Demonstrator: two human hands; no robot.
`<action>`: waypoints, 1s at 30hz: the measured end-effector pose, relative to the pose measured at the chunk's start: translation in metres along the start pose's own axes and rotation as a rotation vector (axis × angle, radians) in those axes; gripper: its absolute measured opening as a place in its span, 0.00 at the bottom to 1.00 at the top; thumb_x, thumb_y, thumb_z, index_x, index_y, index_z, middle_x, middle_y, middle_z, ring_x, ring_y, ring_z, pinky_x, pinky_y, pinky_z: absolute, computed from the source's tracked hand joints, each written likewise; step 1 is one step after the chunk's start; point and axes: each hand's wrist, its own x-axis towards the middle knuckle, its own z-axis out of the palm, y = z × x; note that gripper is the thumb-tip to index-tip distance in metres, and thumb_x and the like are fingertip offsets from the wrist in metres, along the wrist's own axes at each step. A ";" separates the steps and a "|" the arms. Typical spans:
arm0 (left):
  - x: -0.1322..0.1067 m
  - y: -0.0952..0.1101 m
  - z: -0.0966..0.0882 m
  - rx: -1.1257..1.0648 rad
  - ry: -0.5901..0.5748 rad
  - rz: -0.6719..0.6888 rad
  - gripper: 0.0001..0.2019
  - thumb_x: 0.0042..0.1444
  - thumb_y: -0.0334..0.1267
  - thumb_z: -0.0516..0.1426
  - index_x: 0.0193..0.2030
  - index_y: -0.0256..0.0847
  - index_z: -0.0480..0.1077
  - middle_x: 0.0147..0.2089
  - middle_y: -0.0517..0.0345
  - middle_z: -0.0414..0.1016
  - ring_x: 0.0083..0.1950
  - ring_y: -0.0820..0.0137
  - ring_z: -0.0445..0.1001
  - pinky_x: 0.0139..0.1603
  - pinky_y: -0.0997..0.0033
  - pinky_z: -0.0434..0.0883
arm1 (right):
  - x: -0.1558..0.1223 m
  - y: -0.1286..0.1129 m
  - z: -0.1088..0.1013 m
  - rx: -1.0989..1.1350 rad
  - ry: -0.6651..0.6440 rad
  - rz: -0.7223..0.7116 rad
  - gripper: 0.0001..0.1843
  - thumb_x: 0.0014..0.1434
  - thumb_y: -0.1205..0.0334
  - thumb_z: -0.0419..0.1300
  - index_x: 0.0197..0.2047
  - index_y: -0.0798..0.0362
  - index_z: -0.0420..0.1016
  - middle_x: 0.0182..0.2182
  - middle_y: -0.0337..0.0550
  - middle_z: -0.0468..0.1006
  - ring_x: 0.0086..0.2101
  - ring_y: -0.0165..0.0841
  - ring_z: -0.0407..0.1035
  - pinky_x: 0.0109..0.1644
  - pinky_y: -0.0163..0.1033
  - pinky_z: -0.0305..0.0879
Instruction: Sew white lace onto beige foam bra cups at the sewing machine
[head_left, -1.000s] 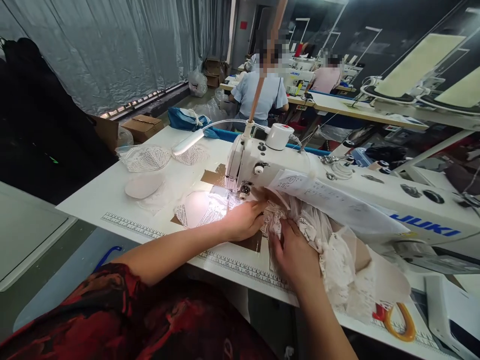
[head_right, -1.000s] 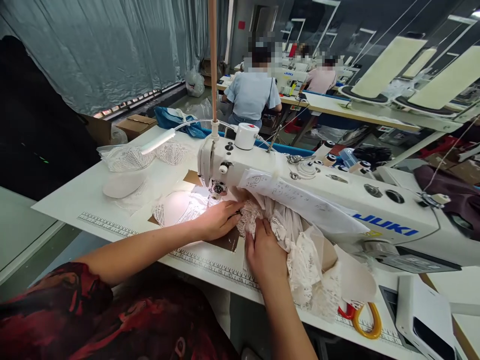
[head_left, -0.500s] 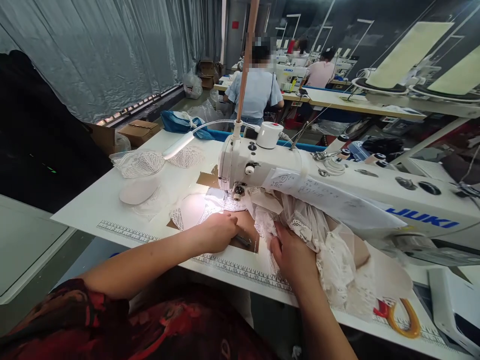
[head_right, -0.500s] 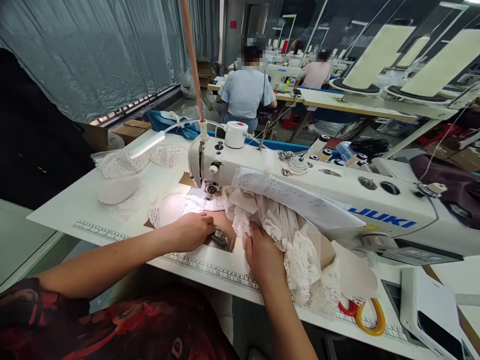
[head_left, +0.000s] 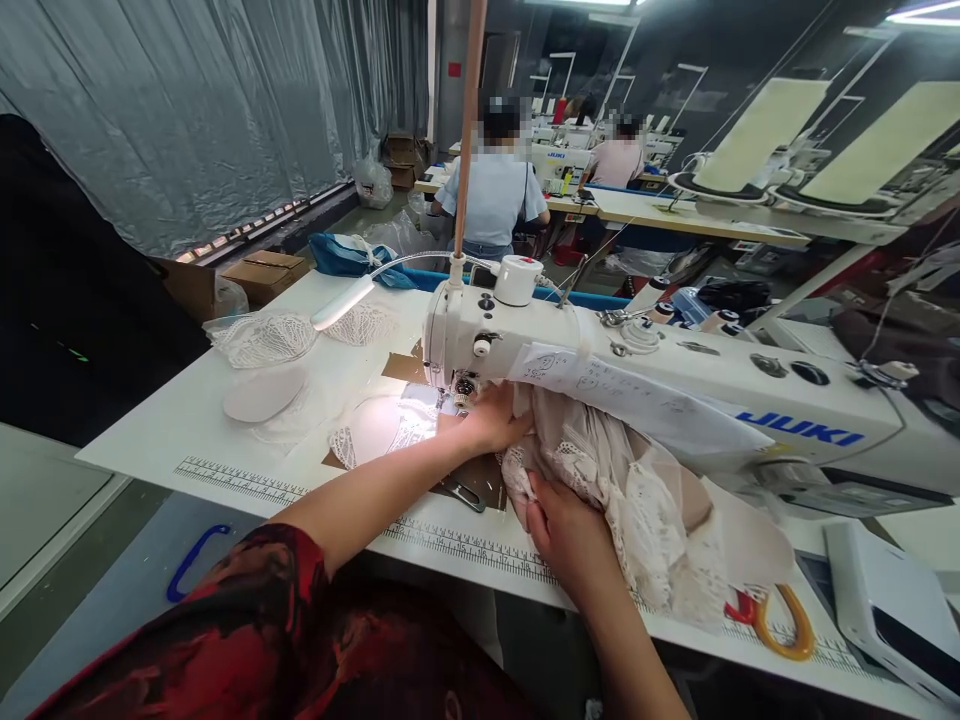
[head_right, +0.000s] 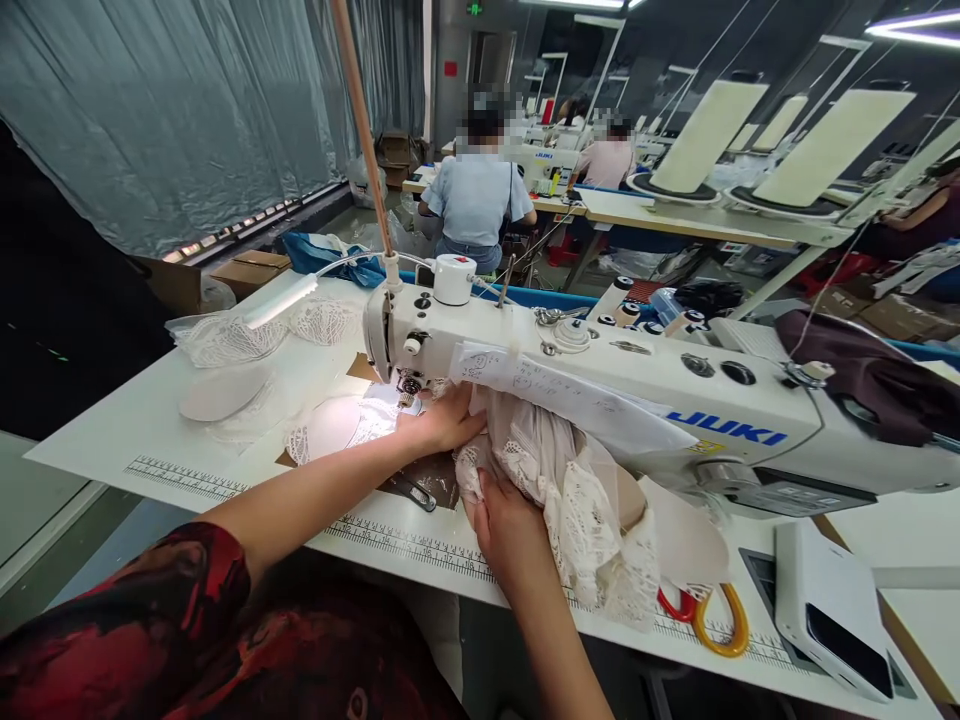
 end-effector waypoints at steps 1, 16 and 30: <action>0.011 0.000 0.002 0.006 -0.003 0.028 0.26 0.62 0.41 0.48 0.64 0.30 0.53 0.63 0.37 0.61 0.66 0.55 0.59 0.63 0.58 0.61 | -0.002 -0.001 -0.001 0.006 0.009 -0.008 0.19 0.60 0.66 0.49 0.50 0.61 0.74 0.34 0.51 0.80 0.32 0.39 0.76 0.32 0.40 0.72; -0.065 -0.007 -0.033 0.123 -0.139 0.146 0.32 0.61 0.45 0.50 0.68 0.33 0.48 0.63 0.32 0.58 0.61 0.48 0.65 0.56 0.49 0.67 | -0.040 -0.009 -0.006 0.070 0.215 -0.161 0.21 0.61 0.59 0.57 0.57 0.56 0.67 0.52 0.57 0.71 0.48 0.47 0.66 0.50 0.52 0.67; -0.133 -0.083 -0.103 0.268 -0.123 0.308 0.09 0.58 0.33 0.53 0.45 0.38 0.70 0.49 0.46 0.71 0.52 0.59 0.69 0.54 0.58 0.67 | 0.036 -0.086 0.002 0.161 -0.005 -0.341 0.17 0.61 0.65 0.55 0.53 0.56 0.72 0.53 0.54 0.72 0.49 0.43 0.66 0.49 0.47 0.66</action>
